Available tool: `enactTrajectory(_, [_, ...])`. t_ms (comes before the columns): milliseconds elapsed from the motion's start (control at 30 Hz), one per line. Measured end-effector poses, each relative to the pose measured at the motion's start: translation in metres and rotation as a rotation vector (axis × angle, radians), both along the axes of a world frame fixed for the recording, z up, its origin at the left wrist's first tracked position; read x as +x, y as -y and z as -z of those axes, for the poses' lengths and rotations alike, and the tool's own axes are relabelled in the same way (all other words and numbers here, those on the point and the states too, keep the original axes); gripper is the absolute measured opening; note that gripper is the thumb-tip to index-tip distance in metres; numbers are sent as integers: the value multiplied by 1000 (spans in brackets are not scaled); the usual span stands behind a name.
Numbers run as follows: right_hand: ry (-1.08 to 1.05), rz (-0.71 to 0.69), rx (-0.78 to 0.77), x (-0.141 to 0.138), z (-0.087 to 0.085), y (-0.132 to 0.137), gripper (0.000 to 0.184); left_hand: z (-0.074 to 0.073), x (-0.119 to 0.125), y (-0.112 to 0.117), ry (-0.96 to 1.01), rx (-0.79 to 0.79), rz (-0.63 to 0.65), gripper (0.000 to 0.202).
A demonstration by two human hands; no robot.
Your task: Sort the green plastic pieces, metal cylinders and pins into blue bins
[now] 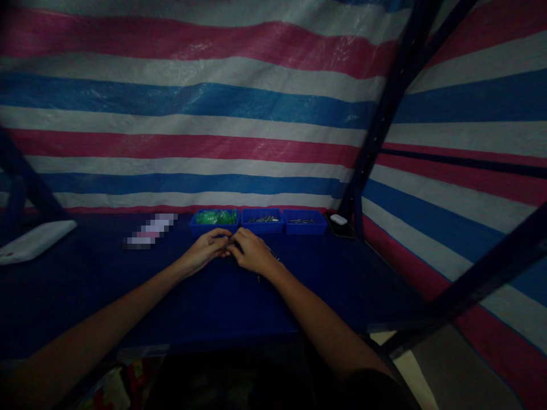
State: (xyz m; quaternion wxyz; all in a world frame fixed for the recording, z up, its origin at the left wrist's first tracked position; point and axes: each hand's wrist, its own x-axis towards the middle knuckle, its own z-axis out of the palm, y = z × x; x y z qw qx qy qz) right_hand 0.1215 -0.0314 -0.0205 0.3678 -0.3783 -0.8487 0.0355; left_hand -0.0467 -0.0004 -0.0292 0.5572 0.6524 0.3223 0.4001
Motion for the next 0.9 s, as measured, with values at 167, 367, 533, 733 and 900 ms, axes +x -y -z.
enactTrajectory(167, [-2, 166, -17, 5, -1, -8, 27, -2, -1, 4, -316, 414, -55, 32])
enactTrajectory(367, [-19, 158, -63, 3, 3, -9, 24, -5, -1, 7, -520, 734, -204, 19])
enactTrajectory(533, [-125, 25, -59, 3, 3, -6, 29, -4, 0, 4, -437, 616, -253, 19])
enactTrajectory(733, [-25, 58, 44, 7, -1, -2, 14, -1, 3, 5, -372, 473, -177, 24])
enactTrajectory(900, [-75, 247, 129, 25, -14, -19, 20, 3, 11, 12, -581, 679, -139, 32])
